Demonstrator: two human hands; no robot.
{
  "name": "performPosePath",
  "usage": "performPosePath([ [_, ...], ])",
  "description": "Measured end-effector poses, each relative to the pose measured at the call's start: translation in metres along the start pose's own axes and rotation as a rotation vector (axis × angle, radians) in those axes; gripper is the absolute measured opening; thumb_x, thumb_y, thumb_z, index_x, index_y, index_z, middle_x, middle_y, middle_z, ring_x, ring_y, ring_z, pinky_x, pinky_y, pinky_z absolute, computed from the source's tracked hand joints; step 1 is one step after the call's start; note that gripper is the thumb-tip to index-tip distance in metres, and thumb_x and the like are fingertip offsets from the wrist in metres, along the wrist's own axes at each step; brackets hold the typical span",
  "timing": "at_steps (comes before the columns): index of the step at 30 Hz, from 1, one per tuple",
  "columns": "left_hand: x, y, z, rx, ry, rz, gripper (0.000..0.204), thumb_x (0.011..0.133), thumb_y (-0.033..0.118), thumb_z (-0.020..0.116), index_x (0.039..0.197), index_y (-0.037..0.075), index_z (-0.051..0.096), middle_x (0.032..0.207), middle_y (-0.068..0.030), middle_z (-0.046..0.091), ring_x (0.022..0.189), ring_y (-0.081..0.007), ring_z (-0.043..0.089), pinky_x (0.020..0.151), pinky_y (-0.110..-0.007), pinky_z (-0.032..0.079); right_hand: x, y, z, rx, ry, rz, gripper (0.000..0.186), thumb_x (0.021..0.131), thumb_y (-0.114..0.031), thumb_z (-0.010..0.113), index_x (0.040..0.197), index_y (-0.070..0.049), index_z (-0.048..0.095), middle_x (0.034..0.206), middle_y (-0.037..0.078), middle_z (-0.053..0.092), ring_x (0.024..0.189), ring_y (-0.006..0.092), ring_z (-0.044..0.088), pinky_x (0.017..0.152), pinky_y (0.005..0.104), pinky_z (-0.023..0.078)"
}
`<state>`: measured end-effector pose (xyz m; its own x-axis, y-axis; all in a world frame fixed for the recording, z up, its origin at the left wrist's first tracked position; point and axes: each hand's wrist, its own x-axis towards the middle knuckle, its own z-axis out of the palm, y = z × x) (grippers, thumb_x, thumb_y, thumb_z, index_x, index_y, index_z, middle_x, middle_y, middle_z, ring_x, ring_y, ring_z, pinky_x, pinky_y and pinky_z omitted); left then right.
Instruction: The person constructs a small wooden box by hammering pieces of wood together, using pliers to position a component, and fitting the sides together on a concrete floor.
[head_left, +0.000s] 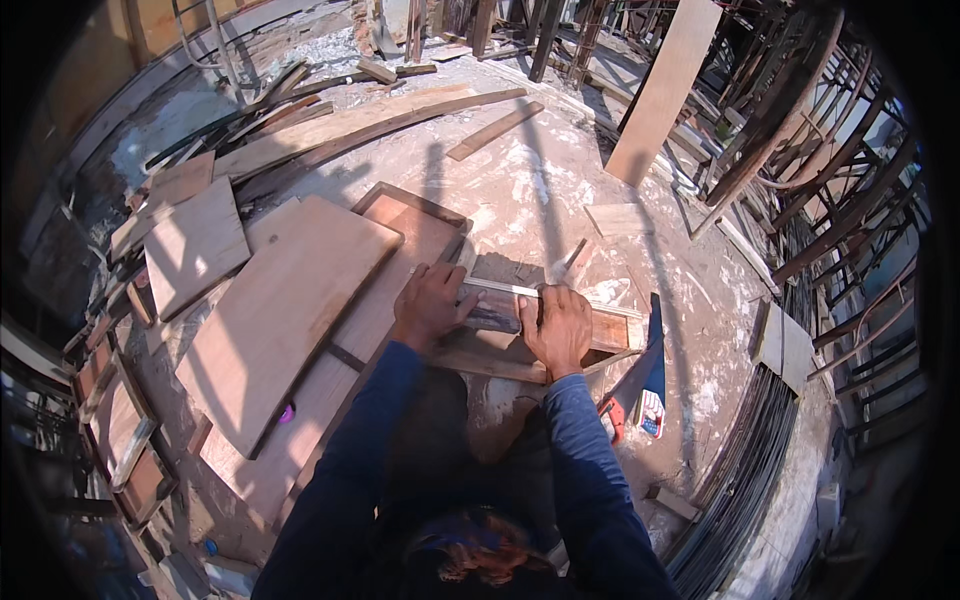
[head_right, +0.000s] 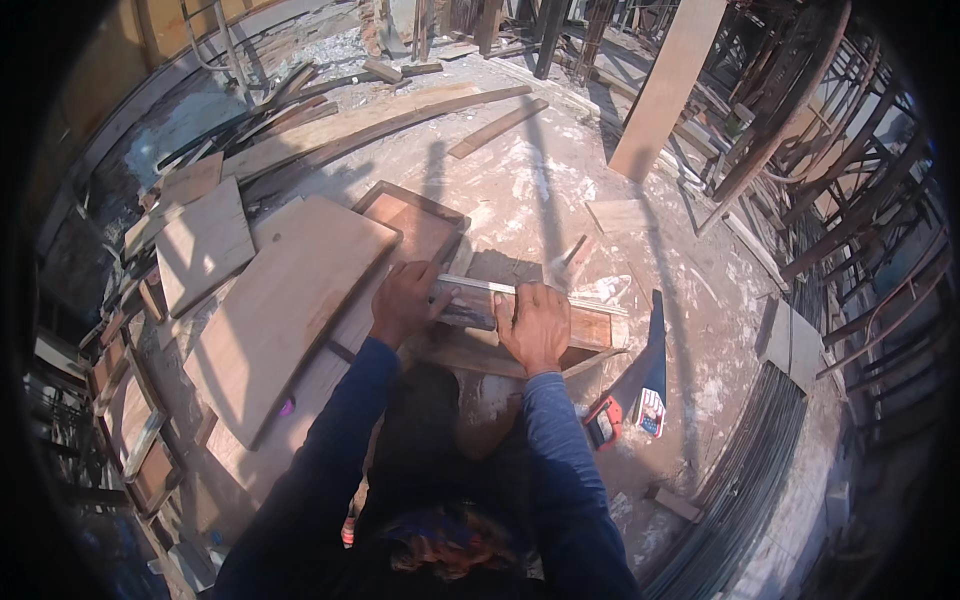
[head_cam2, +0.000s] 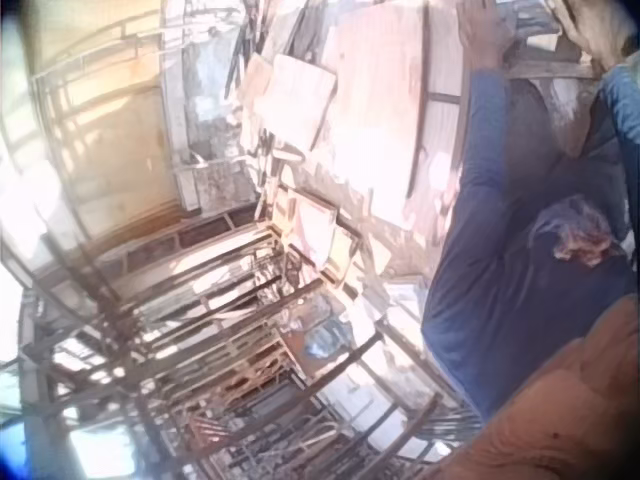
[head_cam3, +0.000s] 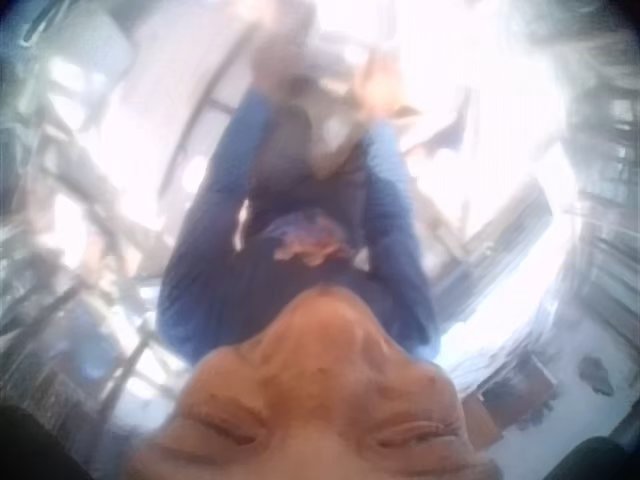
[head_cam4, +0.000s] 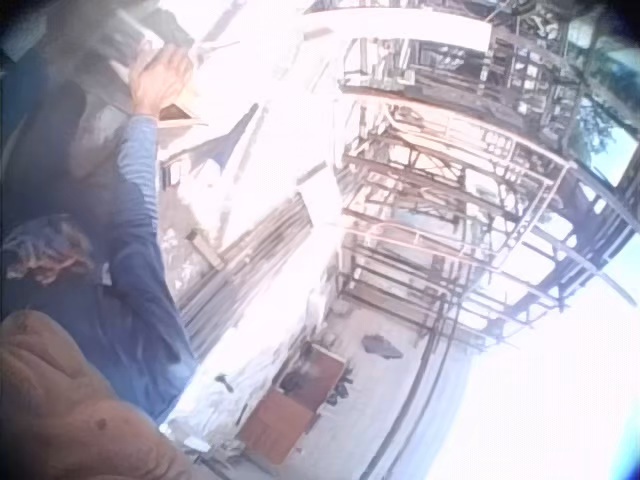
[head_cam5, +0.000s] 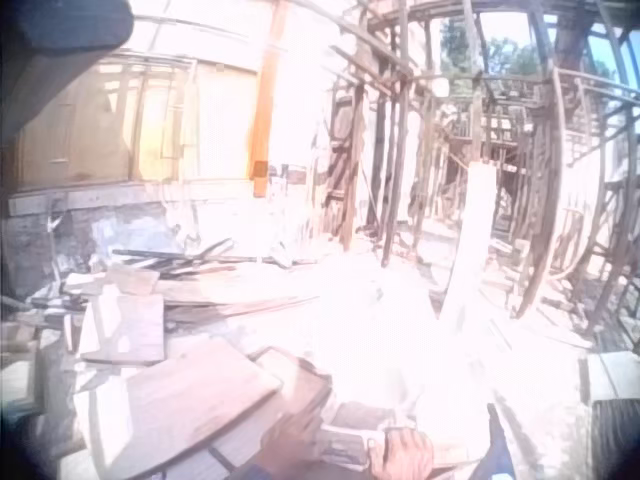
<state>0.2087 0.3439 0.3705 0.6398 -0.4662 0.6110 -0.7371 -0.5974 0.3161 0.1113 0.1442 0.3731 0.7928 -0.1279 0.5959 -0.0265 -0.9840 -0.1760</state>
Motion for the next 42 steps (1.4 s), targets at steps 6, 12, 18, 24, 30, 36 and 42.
performPosePath([
  [6, -0.016, 0.001, 0.013, 0.003, 0.048, 0.023, 0.034, 0.084, 0.036, 0.069, 0.100, 0.006, 0.064, 0.097, -0.0103, 0.065, 0.093, -0.0273, 0.063, 0.092, -0.043, 0.045, -0.015, -0.002, -0.006, -0.067, 0.012, 0.019, 0.033, 0.090, -0.036, 0.059, 0.100, -0.005, 0.065, 0.095, 0.014, 0.062, 0.093, 0.0332, 0.058, 0.088, 0.0428, 0.042],
  [12, -0.014, -0.010, 0.019, -0.051, 0.079, -0.076, 0.037, 0.089, 0.043, 0.063, 0.095, 0.007, 0.061, 0.087, -0.0103, 0.064, 0.086, -0.0279, 0.064, 0.088, -0.042, 0.047, -0.008, -0.008, 0.008, -0.151, -0.016, -0.029, 0.036, 0.095, -0.037, 0.053, 0.105, -0.005, 0.065, 0.096, 0.014, 0.064, 0.092, 0.0337, 0.060, 0.085, 0.0434, 0.045],
  [18, -0.009, -0.012, 0.011, -0.149, -0.047, -0.278, 0.042, 0.086, 0.046, 0.064, 0.103, 0.007, 0.062, 0.100, -0.0144, 0.067, 0.100, -0.0343, 0.063, 0.092, -0.048, 0.047, -0.006, -0.001, 0.020, -0.147, -0.036, -0.050, 0.043, 0.099, -0.042, 0.047, 0.112, -0.005, 0.065, 0.104, 0.017, 0.065, 0.096, 0.0371, 0.061, 0.083, 0.0469, 0.046],
  [24, -0.141, 0.031, -0.014, -0.024, 0.233, -0.182, 0.063, 0.078, 0.033, 0.073, 0.132, 0.008, 0.052, 0.140, -0.0208, 0.045, 0.133, -0.0367, 0.042, 0.110, -0.052, 0.035, 0.006, 0.017, 0.029, -0.172, -0.090, -0.063, 0.051, 0.101, -0.045, 0.041, 0.116, -0.002, 0.065, 0.109, 0.020, 0.065, 0.099, 0.0399, 0.061, 0.083, 0.0484, 0.047],
  [30, -0.332, 0.070, -0.071, -0.202, -0.251, -0.906, 0.082, 0.089, 0.047, 0.062, 0.150, 0.005, 0.028, 0.154, -0.0230, 0.025, 0.142, -0.0413, 0.026, 0.115, -0.052, 0.025, 0.009, 0.029, 0.033, -0.215, -0.166, -0.077, 0.053, 0.102, -0.050, 0.038, 0.113, -0.006, 0.065, 0.107, 0.018, 0.065, 0.095, 0.0393, 0.062, 0.076, 0.0503, 0.048],
  [36, -0.487, 0.079, -0.027, -0.793, 0.084, -1.596, 0.047, 0.100, 0.037, 0.048, 0.125, -0.002, 0.059, 0.114, -0.0207, 0.066, 0.107, -0.0339, 0.064, 0.093, -0.042, 0.048, 0.010, 0.023, 0.024, -0.172, -0.192, -0.009, 0.058, 0.100, -0.054, 0.037, 0.119, -0.008, 0.065, 0.109, 0.019, 0.067, 0.099, 0.0390, 0.063, 0.083, 0.0479, 0.048],
  [42, -0.574, 0.077, -0.017, -0.156, -0.320, -1.593, 0.047, 0.084, 0.033, 0.067, 0.123, 0.006, 0.061, 0.122, -0.0187, 0.063, 0.107, -0.0369, 0.063, 0.090, -0.046, 0.051, 0.020, 0.028, 0.037, -0.209, -0.211, 0.128, 0.066, 0.100, -0.058, 0.034, 0.125, -0.004, 0.062, 0.117, 0.022, 0.065, 0.105, 0.0435, 0.061, 0.089, 0.0480, 0.046],
])
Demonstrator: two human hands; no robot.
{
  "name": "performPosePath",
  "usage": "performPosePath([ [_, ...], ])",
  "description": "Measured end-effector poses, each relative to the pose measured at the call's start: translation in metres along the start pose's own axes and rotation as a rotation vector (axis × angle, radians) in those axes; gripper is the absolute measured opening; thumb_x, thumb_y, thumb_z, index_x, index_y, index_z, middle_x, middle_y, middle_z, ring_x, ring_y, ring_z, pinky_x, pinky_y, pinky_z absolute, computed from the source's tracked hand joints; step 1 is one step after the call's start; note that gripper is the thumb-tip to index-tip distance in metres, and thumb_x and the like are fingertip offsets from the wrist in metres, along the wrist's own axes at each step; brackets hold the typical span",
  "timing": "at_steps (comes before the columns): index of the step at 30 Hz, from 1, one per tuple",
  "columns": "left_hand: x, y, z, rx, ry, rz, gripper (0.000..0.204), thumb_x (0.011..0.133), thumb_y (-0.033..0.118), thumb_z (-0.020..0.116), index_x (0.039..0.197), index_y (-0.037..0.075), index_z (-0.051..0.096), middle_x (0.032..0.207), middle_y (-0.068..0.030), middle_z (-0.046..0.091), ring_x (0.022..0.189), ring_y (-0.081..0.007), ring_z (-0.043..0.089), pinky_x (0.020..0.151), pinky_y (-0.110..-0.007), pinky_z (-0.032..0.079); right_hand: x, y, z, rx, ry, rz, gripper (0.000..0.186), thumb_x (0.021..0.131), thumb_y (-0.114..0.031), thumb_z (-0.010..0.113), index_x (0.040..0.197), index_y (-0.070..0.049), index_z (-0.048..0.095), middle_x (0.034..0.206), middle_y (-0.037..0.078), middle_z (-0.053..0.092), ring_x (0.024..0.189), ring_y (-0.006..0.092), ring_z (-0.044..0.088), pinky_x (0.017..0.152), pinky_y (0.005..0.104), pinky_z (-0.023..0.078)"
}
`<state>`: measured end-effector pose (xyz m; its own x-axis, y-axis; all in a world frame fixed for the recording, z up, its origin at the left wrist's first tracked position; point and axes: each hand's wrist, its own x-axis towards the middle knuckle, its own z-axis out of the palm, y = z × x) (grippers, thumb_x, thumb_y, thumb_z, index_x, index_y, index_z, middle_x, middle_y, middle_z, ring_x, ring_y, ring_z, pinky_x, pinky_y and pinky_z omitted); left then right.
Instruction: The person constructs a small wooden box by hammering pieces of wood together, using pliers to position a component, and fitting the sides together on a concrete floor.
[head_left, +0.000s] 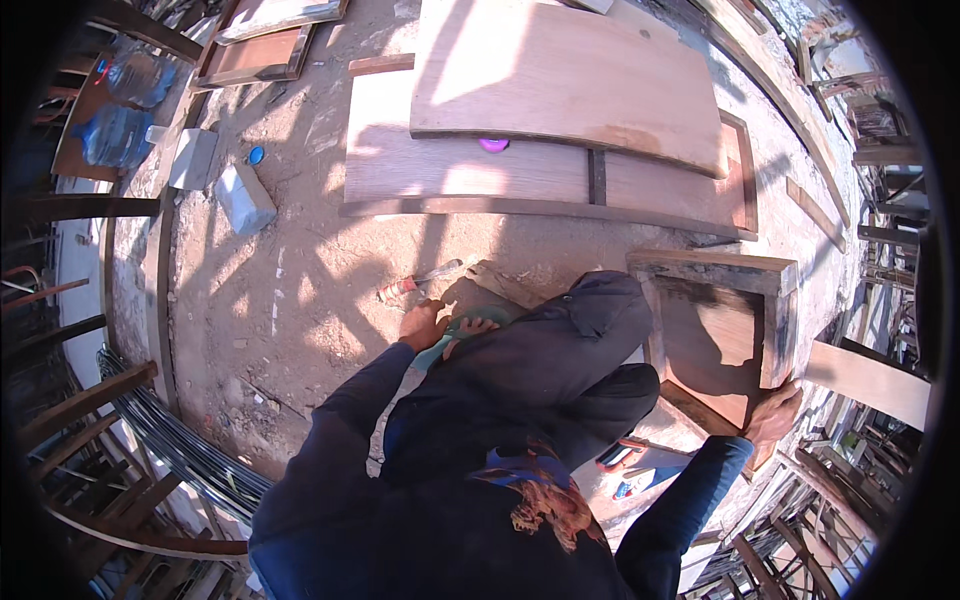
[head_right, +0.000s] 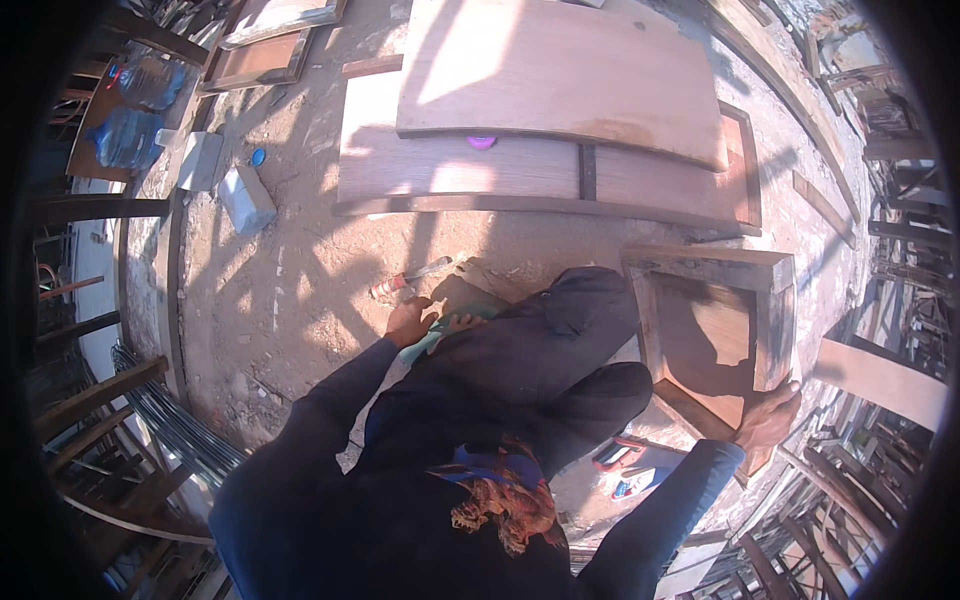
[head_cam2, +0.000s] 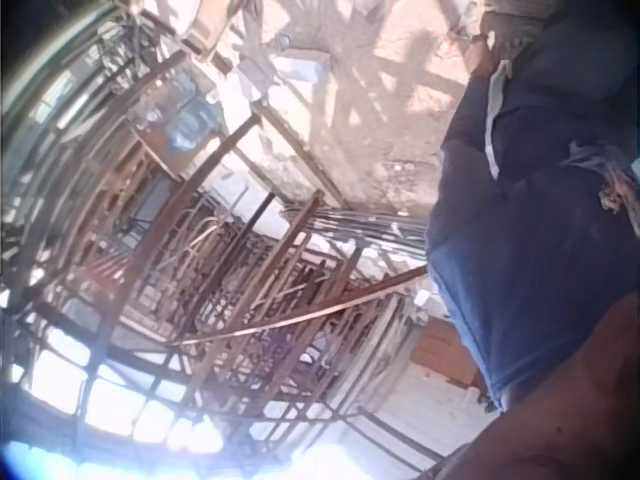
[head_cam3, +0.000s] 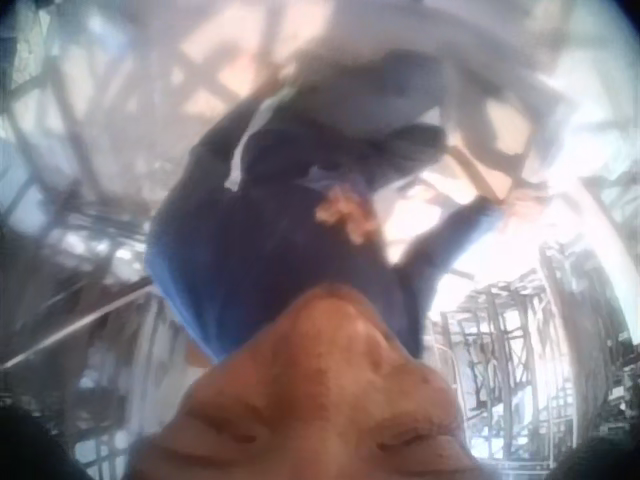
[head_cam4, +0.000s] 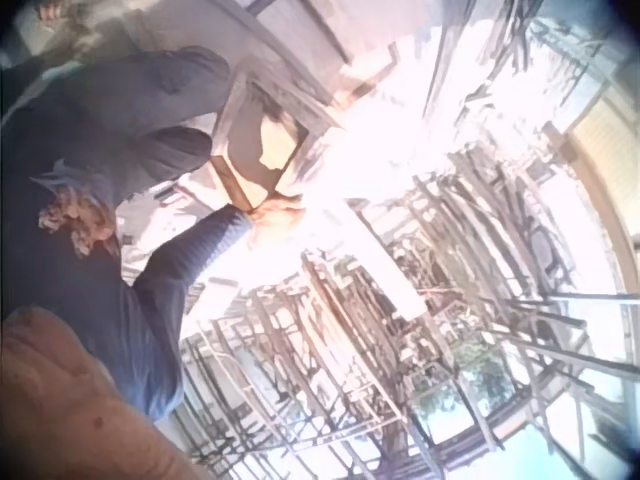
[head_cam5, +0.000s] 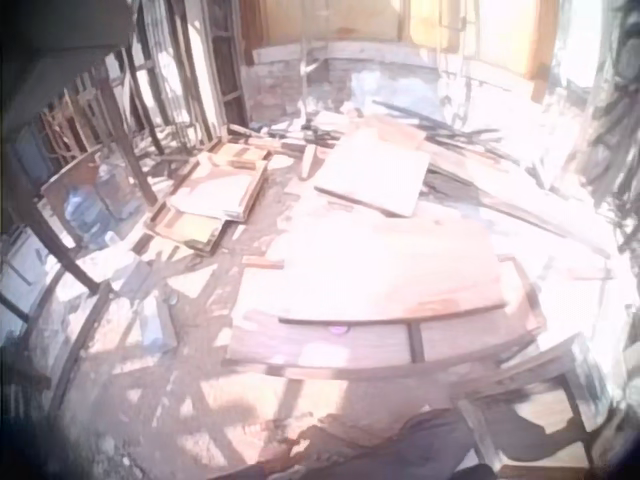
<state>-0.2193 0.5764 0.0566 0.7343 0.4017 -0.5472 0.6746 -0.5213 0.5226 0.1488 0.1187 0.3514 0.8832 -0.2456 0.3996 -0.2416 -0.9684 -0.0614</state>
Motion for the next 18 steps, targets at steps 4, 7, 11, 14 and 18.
performPosePath([
  [4, 0.037, 0.034, -0.002, 0.110, 0.012, 0.295, 0.057, 0.080, 0.032, 0.070, 0.128, 0.006, 0.055, 0.133, -0.0176, 0.055, 0.122, -0.0354, 0.054, 0.096, -0.049, 0.047, -0.011, -0.018, -0.012, 0.099, 0.068, 0.017, 0.062, 0.098, -0.057, 0.038, 0.115, -0.004, 0.066, 0.107, 0.023, 0.066, 0.099, 0.0421, 0.062, 0.082, 0.0516, 0.046],
  [7, 0.068, 0.070, 0.006, 0.458, 0.014, 0.638, 0.060, 0.082, 0.022, 0.066, 0.137, 0.006, 0.046, 0.137, -0.0156, 0.047, 0.132, -0.0333, 0.042, 0.107, -0.054, 0.035, -0.011, -0.010, -0.010, 0.081, 0.063, -0.174, 0.064, 0.093, -0.063, 0.046, 0.119, -0.007, 0.063, 0.111, 0.021, 0.064, 0.101, 0.0396, 0.062, 0.081, 0.0508, 0.047],
  [11, 0.125, 0.080, 0.040, 0.671, -0.101, 0.753, 0.046, 0.089, 0.020, 0.054, 0.133, 0.007, 0.049, 0.127, -0.0137, 0.053, 0.121, -0.0305, 0.049, 0.097, -0.054, 0.039, -0.017, -0.007, -0.022, -0.055, -0.002, -0.404, 0.081, 0.077, -0.065, 0.068, 0.135, -0.012, 0.050, 0.115, 0.015, 0.059, 0.109, 0.0355, 0.056, 0.091, 0.0479, 0.043],
  [14, 0.152, 0.058, 0.051, 0.702, -0.047, 0.850, 0.043, 0.090, 0.020, 0.053, 0.130, 0.005, 0.051, 0.114, -0.0137, 0.059, 0.105, -0.0333, 0.058, 0.080, -0.048, 0.051, -0.019, -0.030, -0.029, -0.178, -0.063, -0.313, 0.087, 0.066, -0.054, 0.082, 0.135, -0.013, 0.048, 0.110, 0.013, 0.058, 0.105, 0.0329, 0.057, 0.092, 0.0465, 0.043],
  [18, 0.150, 0.073, 0.041, 0.712, -0.151, 0.659, 0.035, 0.086, 0.020, 0.059, 0.119, 0.010, 0.055, 0.112, -0.0119, 0.057, 0.105, -0.0351, 0.058, 0.081, -0.047, 0.052, -0.019, -0.011, -0.018, -0.161, 0.022, -0.316, 0.077, 0.060, -0.021, 0.079, 0.131, -0.013, 0.049, 0.103, 0.011, 0.057, 0.103, 0.0313, 0.057, 0.094, 0.0428, 0.042],
])
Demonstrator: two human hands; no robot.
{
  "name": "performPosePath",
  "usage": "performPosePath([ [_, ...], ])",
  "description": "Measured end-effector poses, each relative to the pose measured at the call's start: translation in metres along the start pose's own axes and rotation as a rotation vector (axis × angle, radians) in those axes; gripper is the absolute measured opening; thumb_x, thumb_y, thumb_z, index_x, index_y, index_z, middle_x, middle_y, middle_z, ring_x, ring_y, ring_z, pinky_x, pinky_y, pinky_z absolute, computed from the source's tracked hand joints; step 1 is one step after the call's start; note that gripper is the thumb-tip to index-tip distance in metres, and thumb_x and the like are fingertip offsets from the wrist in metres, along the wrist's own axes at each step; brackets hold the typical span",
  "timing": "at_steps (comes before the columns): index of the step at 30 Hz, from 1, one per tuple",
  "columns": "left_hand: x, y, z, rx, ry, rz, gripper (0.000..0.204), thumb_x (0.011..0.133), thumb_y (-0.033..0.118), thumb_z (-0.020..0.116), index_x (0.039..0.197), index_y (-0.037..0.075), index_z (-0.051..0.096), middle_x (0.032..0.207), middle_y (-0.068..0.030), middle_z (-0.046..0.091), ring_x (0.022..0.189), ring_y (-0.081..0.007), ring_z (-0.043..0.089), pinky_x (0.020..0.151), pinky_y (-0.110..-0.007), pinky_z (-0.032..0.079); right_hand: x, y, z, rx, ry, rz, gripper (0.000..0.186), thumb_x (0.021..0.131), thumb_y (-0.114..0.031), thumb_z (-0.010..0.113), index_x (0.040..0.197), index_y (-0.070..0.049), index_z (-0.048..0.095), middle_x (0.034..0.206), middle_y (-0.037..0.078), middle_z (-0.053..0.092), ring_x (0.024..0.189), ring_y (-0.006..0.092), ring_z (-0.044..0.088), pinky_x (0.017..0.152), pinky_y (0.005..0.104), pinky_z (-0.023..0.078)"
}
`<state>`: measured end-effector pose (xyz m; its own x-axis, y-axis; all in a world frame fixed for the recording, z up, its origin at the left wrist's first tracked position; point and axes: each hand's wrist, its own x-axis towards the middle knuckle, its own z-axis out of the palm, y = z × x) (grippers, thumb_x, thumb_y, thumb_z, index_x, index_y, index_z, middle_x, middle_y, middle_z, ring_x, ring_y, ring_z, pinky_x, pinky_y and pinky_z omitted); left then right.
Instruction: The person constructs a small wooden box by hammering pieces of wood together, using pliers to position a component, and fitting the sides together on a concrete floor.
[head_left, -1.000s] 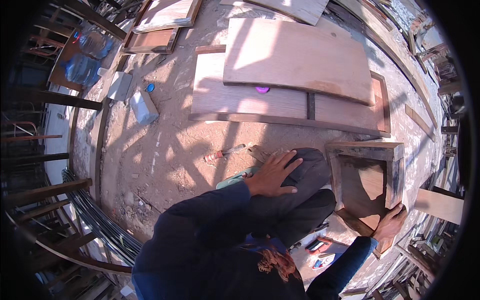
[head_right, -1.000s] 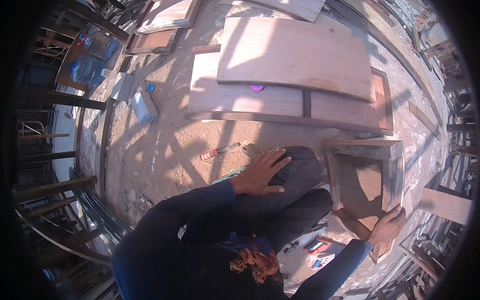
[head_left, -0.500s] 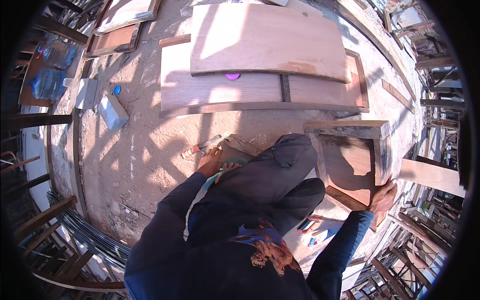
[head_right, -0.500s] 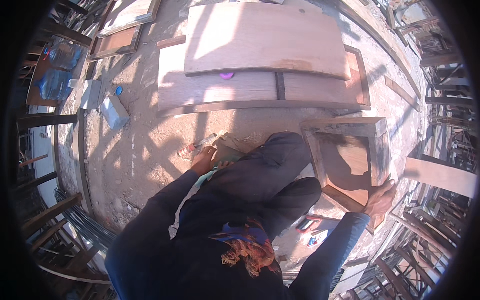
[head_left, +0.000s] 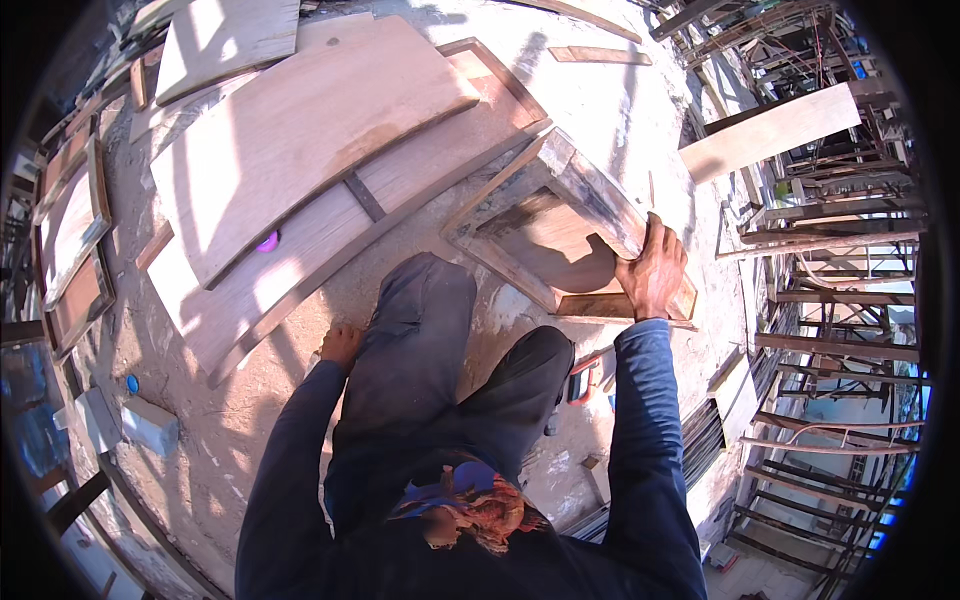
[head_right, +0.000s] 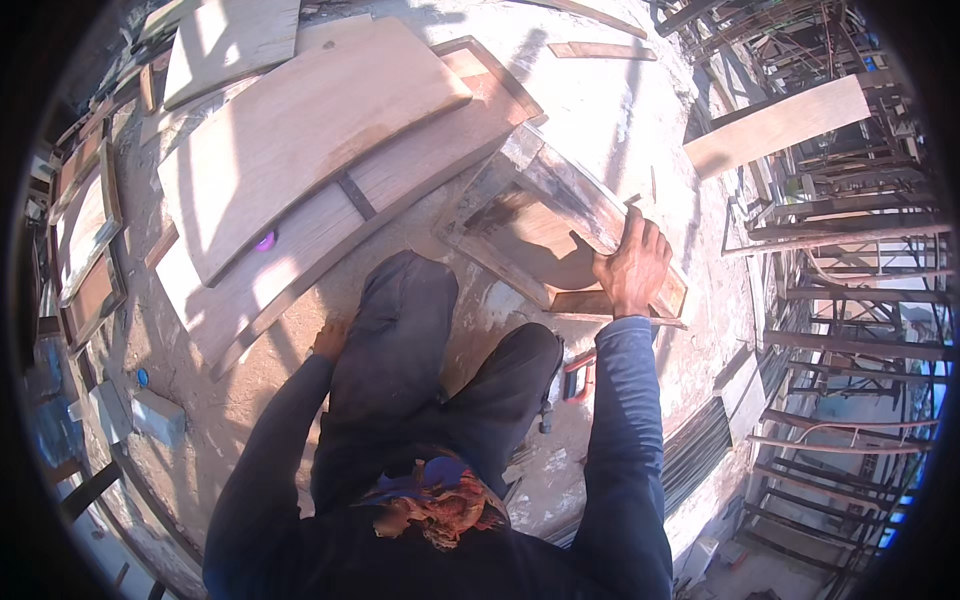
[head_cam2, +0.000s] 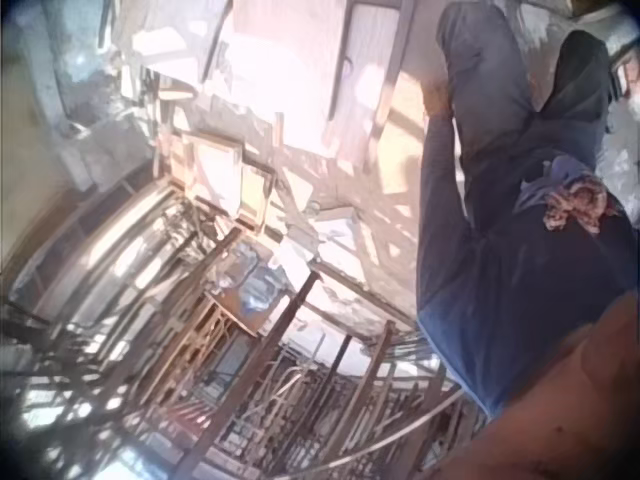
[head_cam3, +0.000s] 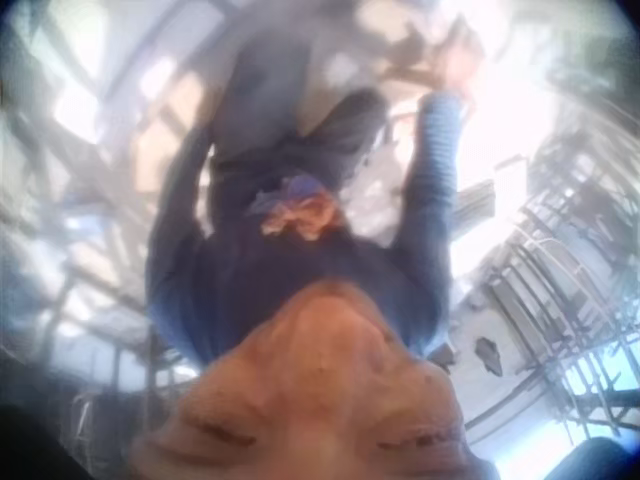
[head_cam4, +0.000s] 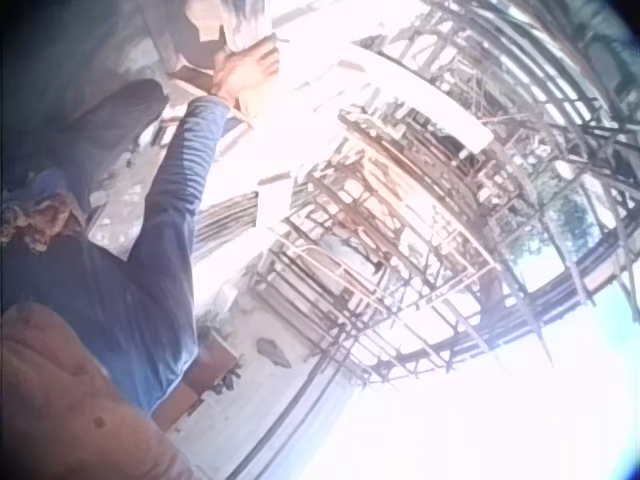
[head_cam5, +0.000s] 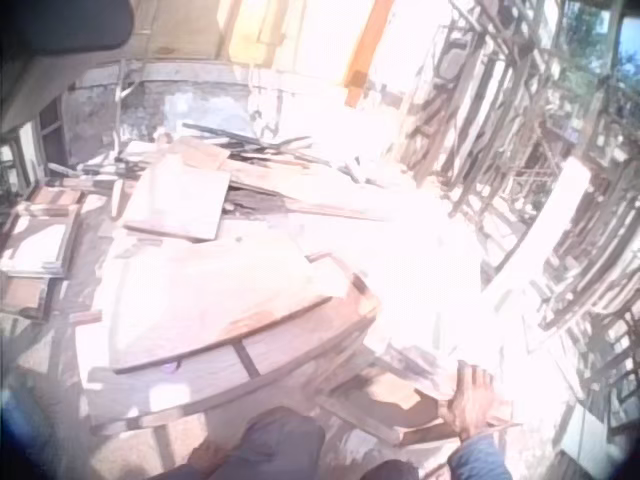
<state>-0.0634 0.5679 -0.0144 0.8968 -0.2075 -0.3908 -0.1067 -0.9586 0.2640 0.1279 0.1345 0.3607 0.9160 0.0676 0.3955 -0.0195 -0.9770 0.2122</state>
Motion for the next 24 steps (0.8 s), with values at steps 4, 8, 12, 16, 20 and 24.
performPosePath([
  [4, -0.028, -0.022, -0.021, -0.011, 0.010, -0.014, 0.038, 0.079, 0.017, 0.068, 0.114, 0.010, 0.056, 0.114, -0.0139, 0.056, 0.104, -0.0346, 0.059, 0.081, -0.047, 0.053, -0.003, 0.003, -0.009, -0.004, -0.072, 0.011, 0.080, 0.058, -0.020, 0.081, 0.131, -0.009, 0.049, 0.107, 0.013, 0.054, 0.105, 0.0320, 0.054, 0.094, 0.0443, 0.041],
  [8, -0.036, -0.049, -0.057, -0.286, 0.155, -0.060, 0.050, 0.076, 0.017, 0.072, 0.122, 0.007, 0.055, 0.116, -0.0170, 0.055, 0.106, -0.0382, 0.058, 0.085, -0.048, 0.052, 0.001, 0.000, -0.012, 0.014, -0.127, -0.008, 0.083, 0.058, -0.021, 0.080, 0.133, -0.007, 0.047, 0.109, 0.015, 0.053, 0.105, 0.0337, 0.052, 0.094, 0.0459, 0.039],
  [12, 0.023, -0.030, -0.147, -0.417, 0.656, -0.034, 0.040, 0.079, 0.012, 0.070, 0.117, 0.003, 0.059, 0.111, -0.0183, 0.060, 0.104, -0.0354, 0.059, 0.090, -0.043, 0.048, -0.004, 0.010, -0.013, 0.072, -0.083, -0.010, 0.083, 0.056, -0.021, 0.081, 0.131, -0.006, 0.047, 0.106, 0.015, 0.053, 0.103, 0.0342, 0.052, 0.093, 0.0455, 0.040],
  [16, 0.064, 0.106, -0.307, -0.273, 0.899, 0.310, 0.042, 0.082, 0.011, 0.069, 0.121, -0.001, 0.058, 0.117, -0.0194, 0.060, 0.110, -0.0373, 0.057, 0.094, -0.043, 0.045, -0.005, 0.016, -0.015, 0.077, -0.102, 0.016, 0.080, 0.056, -0.021, 0.080, 0.128, -0.006, 0.047, 0.104, 0.014, 0.053, 0.101, 0.0317, 0.053, 0.090, 0.0437, 0.041],
  [20, 0.087, 0.235, -0.397, 0.051, 0.924, 0.795, 0.063, 0.077, 0.013, 0.074, 0.133, 0.000, 0.049, 0.126, -0.0207, 0.056, 0.120, -0.0388, 0.051, 0.101, -0.045, 0.042, -0.001, 0.010, -0.009, 0.028, -0.015, -0.014, 0.073, 0.060, -0.035, 0.082, 0.121, -0.005, 0.056, 0.108, 0.012, 0.058, 0.101, 0.0275, 0.055, 0.088, 0.0394, 0.040],
  [24, 0.130, 0.312, -0.410, 0.566, 0.900, 0.816, 0.080, 0.071, 0.019, 0.079, 0.139, 0.000, 0.041, 0.135, -0.0236, 0.051, 0.126, -0.0381, 0.048, 0.105, -0.045, 0.040, -0.009, 0.024, 0.004, 0.267, -0.039, 0.093, 0.056, 0.066, -0.035, 0.080, 0.112, -0.008, 0.062, 0.107, 0.013, 0.061, 0.103, 0.0286, 0.057, 0.091, 0.0412, 0.042],
])
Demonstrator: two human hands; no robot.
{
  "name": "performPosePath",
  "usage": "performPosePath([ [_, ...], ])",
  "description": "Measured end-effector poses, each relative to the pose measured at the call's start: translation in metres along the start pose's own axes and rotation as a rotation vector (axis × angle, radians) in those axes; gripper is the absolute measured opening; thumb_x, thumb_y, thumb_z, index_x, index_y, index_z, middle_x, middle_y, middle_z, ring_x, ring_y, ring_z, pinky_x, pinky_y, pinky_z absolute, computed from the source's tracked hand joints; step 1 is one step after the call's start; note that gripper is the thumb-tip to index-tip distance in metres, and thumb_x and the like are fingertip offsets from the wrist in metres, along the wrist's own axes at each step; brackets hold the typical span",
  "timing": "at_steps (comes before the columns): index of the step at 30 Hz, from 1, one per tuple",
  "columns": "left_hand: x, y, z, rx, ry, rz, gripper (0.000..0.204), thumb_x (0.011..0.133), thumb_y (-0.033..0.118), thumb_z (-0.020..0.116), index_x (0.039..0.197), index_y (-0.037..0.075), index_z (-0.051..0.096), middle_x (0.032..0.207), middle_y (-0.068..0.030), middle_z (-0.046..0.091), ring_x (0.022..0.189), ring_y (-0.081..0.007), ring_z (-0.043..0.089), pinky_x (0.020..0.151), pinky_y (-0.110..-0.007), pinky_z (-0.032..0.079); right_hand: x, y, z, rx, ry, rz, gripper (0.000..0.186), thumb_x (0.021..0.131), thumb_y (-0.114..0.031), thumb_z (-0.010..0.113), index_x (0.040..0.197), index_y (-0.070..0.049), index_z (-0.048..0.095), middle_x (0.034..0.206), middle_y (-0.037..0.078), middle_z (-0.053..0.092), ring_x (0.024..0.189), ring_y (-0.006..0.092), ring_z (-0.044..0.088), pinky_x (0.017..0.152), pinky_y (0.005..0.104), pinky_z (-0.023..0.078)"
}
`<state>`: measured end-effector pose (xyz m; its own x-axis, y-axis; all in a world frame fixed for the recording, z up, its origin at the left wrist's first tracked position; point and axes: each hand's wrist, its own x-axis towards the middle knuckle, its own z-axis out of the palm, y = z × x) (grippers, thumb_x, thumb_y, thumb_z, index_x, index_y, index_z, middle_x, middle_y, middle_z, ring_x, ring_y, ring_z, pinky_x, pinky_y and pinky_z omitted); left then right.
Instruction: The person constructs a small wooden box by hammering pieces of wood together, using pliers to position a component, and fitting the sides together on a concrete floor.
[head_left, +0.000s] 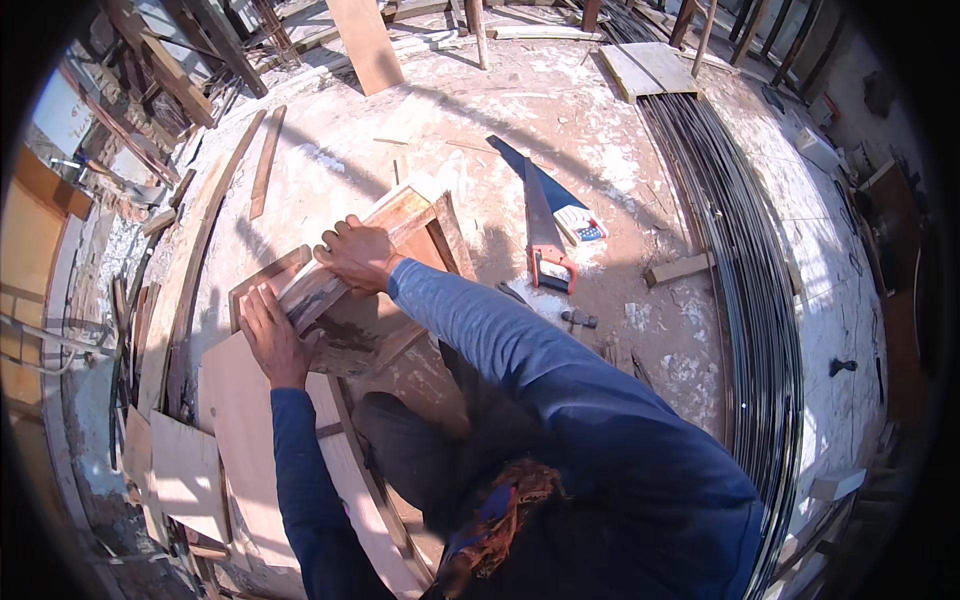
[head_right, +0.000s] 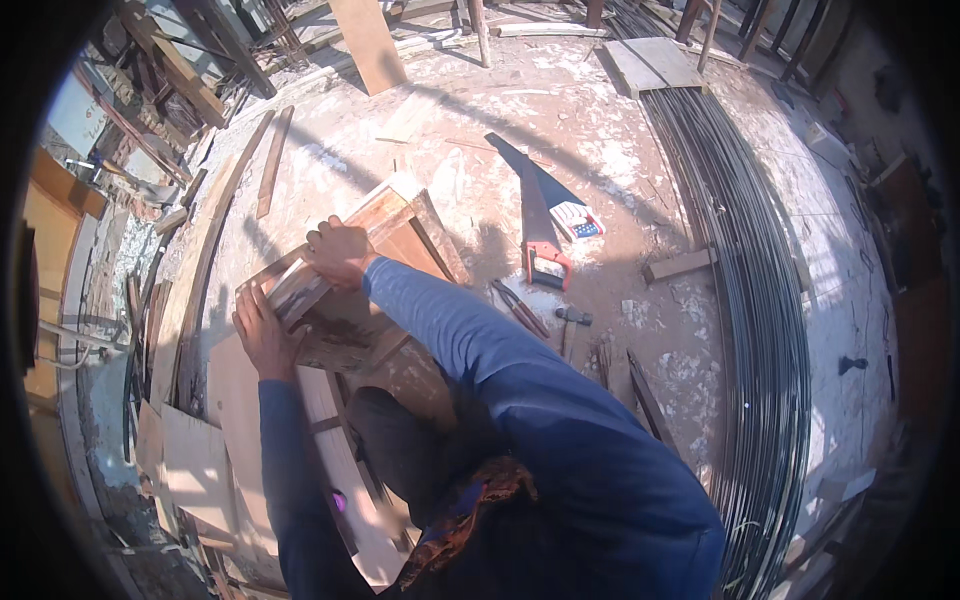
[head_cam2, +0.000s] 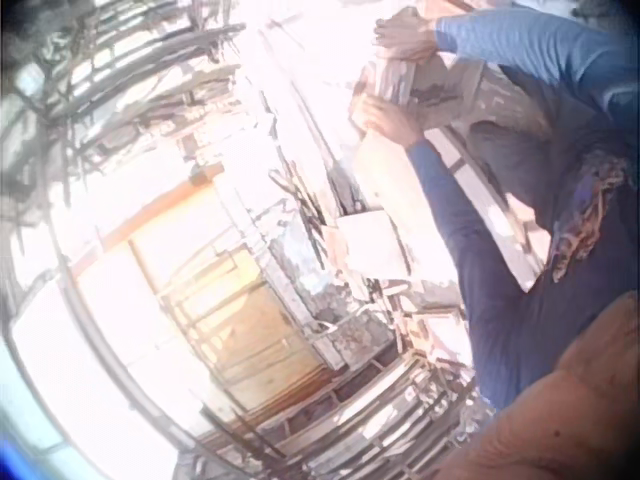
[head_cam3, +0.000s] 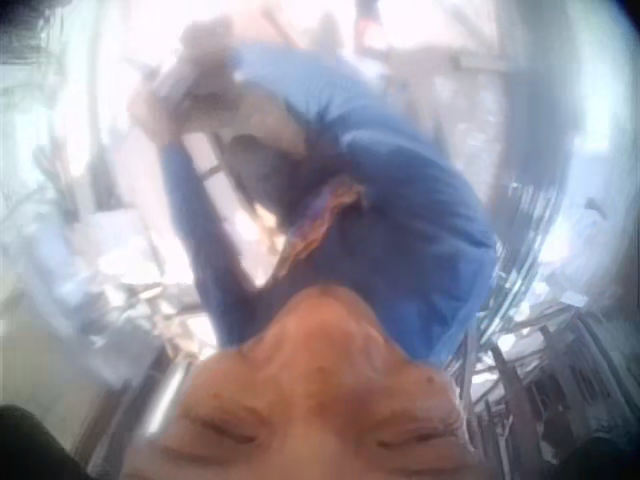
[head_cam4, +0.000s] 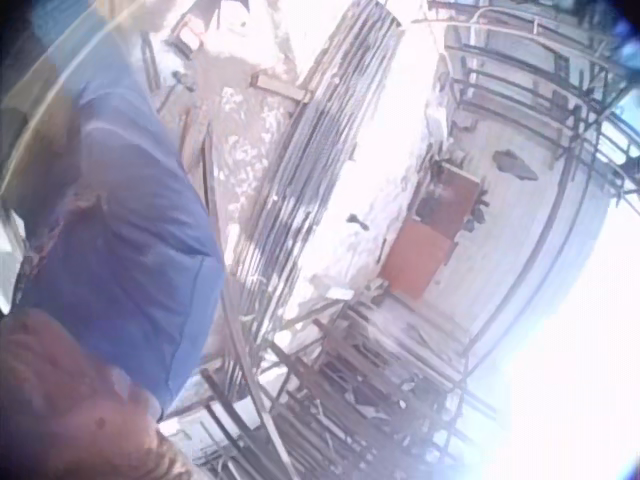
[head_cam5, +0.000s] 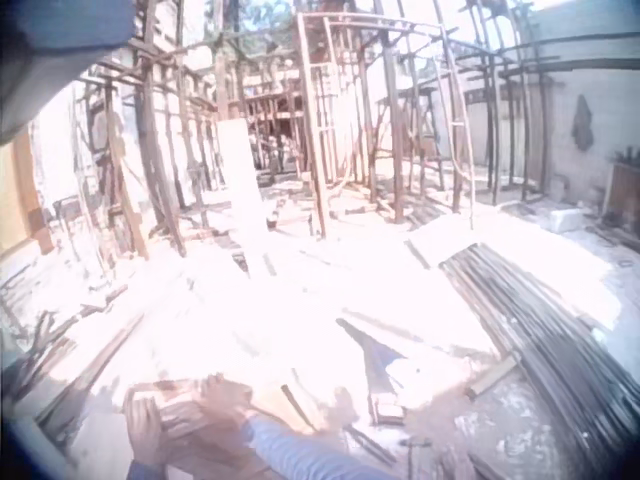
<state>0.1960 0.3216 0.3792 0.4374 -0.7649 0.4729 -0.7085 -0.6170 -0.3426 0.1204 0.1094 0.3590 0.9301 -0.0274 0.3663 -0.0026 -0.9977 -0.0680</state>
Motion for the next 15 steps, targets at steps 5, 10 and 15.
performPosePath([
  [5, -0.006, -0.023, 0.071, -0.205, -0.074, -0.034, 0.076, 0.067, 0.004, 0.072, 0.136, -0.003, 0.041, 0.138, -0.0222, 0.047, 0.122, -0.0374, 0.050, 0.105, -0.044, 0.040, -0.004, -0.011, 0.013, -0.174, 0.198, 0.068, 0.052, 0.058, -0.036, 0.082, 0.101, -0.014, 0.062, 0.095, 0.005, 0.061, 0.096, 0.0223, 0.058, 0.088, 0.0384, 0.041],
  [10, 0.001, -0.011, 0.037, -0.180, -0.135, -0.041, 0.077, 0.067, -0.001, 0.067, 0.139, 0.003, 0.041, 0.119, -0.0162, 0.056, 0.111, -0.0388, 0.052, 0.098, -0.047, 0.043, 0.001, -0.014, 0.024, -0.109, 0.181, 0.120, 0.018, 0.082, -0.029, 0.064, 0.095, -0.015, 0.064, 0.092, 0.003, 0.060, 0.095, 0.0215, 0.058, 0.087, 0.0402, 0.039],
  [15, 0.000, -0.013, 0.035, -0.220, -0.090, -0.017, 0.078, 0.067, -0.004, 0.063, 0.141, 0.007, 0.041, 0.107, -0.0159, 0.055, 0.103, -0.0400, 0.052, 0.092, -0.048, 0.043, 0.002, -0.015, 0.022, -0.084, 0.185, 0.095, 0.015, 0.087, -0.025, 0.057, 0.097, -0.016, 0.064, 0.094, 0.003, 0.061, 0.096, 0.0224, 0.057, 0.088, 0.0411, 0.037],
])
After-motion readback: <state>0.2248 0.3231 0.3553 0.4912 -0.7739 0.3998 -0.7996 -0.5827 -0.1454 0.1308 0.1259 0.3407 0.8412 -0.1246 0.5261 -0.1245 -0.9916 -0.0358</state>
